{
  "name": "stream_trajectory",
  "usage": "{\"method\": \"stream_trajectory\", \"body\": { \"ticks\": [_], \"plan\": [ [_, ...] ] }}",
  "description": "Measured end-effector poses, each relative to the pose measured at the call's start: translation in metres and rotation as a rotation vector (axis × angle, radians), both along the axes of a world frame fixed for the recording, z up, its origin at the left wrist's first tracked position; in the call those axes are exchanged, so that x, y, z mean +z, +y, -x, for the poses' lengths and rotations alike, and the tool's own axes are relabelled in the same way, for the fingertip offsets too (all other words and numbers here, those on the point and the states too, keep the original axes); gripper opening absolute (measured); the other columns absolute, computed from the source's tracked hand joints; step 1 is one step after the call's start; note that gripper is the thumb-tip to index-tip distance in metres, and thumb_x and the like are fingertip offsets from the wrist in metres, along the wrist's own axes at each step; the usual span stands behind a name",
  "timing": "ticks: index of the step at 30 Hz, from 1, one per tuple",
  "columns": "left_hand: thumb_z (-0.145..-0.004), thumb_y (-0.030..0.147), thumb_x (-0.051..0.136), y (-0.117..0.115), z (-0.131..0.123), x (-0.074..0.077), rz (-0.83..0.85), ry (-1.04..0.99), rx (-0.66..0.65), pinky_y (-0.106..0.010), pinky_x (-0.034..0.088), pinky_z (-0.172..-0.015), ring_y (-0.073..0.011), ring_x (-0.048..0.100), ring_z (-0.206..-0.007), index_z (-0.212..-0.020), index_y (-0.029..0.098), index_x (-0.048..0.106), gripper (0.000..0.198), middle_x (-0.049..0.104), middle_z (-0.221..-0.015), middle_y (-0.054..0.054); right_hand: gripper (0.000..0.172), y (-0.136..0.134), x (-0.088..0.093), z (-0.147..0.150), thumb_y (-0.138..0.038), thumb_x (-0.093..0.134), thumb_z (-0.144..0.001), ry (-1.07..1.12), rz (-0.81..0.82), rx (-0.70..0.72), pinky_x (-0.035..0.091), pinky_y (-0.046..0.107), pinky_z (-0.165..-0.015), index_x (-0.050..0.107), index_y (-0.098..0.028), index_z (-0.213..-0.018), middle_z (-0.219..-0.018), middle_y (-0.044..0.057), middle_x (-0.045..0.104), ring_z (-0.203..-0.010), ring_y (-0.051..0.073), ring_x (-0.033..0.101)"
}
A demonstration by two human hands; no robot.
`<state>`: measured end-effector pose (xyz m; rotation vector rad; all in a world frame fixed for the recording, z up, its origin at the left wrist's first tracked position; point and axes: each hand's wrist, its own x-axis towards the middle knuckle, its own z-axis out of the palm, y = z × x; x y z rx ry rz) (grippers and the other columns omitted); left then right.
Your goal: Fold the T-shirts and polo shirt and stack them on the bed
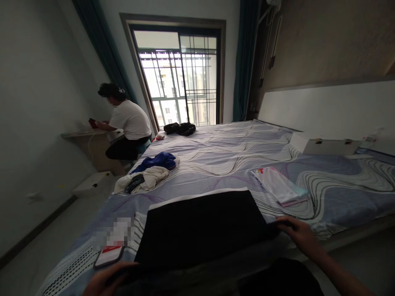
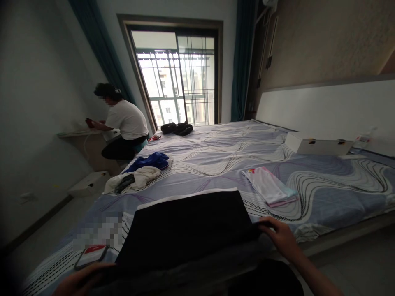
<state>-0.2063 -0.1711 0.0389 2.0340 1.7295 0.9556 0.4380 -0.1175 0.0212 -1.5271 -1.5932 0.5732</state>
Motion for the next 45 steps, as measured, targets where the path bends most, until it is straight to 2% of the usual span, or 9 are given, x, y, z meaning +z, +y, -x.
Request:
{"method": "stream_trajectory", "body": {
  "ticks": [4,9,14,22,31,34,36,40,45],
  "plan": [
    [-0.067,0.073,0.065,0.085,-0.029,0.033,0.053,-0.210,0.240,-0.033,0.059,-0.074,-0.0275,0.072,-0.081,-0.084,0.021,0.077,0.056,0.079,-0.083,-0.005,0.048,0.088,0.016,0.026,-0.065,0.068,-0.073,0.189,0.040,0.011,0.054,0.035,-0.078,0.077,-0.019,-0.084,-0.083,0.007,0.077,-0.081,0.027,0.069],
    [-0.052,0.079,0.071,0.168,-0.034,0.013,0.300,-0.490,0.135,-0.037,0.058,-0.070,-0.0281,0.071,-0.077,-0.078,0.015,0.073,0.069,0.076,-0.075,-0.009,0.051,0.172,-0.005,0.042,-0.066,0.073,-0.063,0.277,0.186,0.102,0.051,0.033,-0.067,0.075,-0.016,-0.074,-0.071,0.006,0.073,-0.071,0.024,0.066],
    [-0.060,0.057,0.083,0.189,-0.024,-0.012,0.558,-0.778,0.156,-0.034,0.060,-0.069,-0.0241,0.073,-0.072,-0.086,0.015,0.072,0.051,0.076,-0.078,-0.009,0.051,0.194,-0.038,0.041,-0.065,0.073,-0.062,0.360,0.244,0.059,0.052,0.034,-0.066,0.074,-0.016,-0.078,-0.073,0.006,0.072,-0.071,0.025,0.067],
    [-0.078,0.023,0.074,0.204,-0.029,-0.001,0.737,-1.055,0.290,-0.033,0.063,-0.071,-0.0224,0.075,-0.074,-0.085,0.016,0.068,0.012,0.076,-0.079,-0.009,0.045,0.210,-0.035,0.040,-0.057,0.079,-0.060,0.534,0.397,-0.009,0.054,0.034,-0.066,0.073,-0.017,-0.081,-0.073,0.007,0.073,-0.069,0.023,0.068],
    [-0.079,0.039,0.066,0.214,-0.050,0.018,0.540,-0.439,0.517,-0.049,0.056,-0.092,-0.0369,0.070,-0.104,-0.094,0.013,0.071,0.031,0.075,-0.091,-0.016,0.036,0.217,-0.032,0.042,-0.052,0.079,-0.062,0.308,0.401,-0.142,0.051,0.034,-0.063,0.068,-0.018,-0.069,-0.059,0.004,0.066,-0.065,0.023,0.064],
    [-0.083,0.038,0.058,0.207,-0.083,0.024,0.197,-0.128,0.545,-0.057,0.040,-0.110,-0.0405,0.054,-0.128,-0.115,0.012,0.067,0.042,0.067,-0.122,-0.021,0.029,0.215,-0.006,0.059,-0.041,0.075,-0.068,-0.002,0.360,-0.317,0.051,0.039,-0.080,0.072,-0.017,-0.085,-0.077,0.009,0.072,-0.084,0.030,0.069],
    [-0.090,0.037,0.048,0.195,-0.119,0.019,-0.082,0.138,0.367,-0.053,0.034,-0.116,-0.0355,0.047,-0.136,-0.130,0.012,0.060,0.049,0.058,-0.138,-0.020,0.041,0.204,0.009,0.090,-0.033,0.069,-0.075,-0.181,0.257,-0.369,0.044,0.044,-0.099,0.071,-0.016,-0.111,-0.109,0.016,0.072,-0.112,0.035,0.062],
    [-0.098,0.041,0.038,0.167,-0.187,-0.016,-0.105,0.392,-0.080,-0.050,0.030,-0.119,-0.0297,0.031,-0.149,-0.148,0.022,0.047,0.054,0.042,-0.158,-0.010,0.062,0.153,0.007,0.184,-0.036,0.053,-0.090,-0.504,-0.004,0.033,0.012,0.054,-0.121,0.044,-0.022,-0.150,-0.158,0.009,0.039,-0.146,0.035,0.030],
    [-0.097,0.051,0.040,0.153,-0.189,-0.042,0.081,0.562,-0.085,-0.060,0.019,-0.121,-0.0311,0.022,-0.153,-0.152,0.039,0.036,0.057,0.026,-0.166,-0.002,0.067,0.103,-0.025,0.230,-0.051,0.047,-0.094,-0.570,0.105,0.265,-0.001,0.059,-0.120,0.034,-0.030,-0.156,-0.167,0.001,0.019,-0.153,0.034,0.012]
  ]
}}
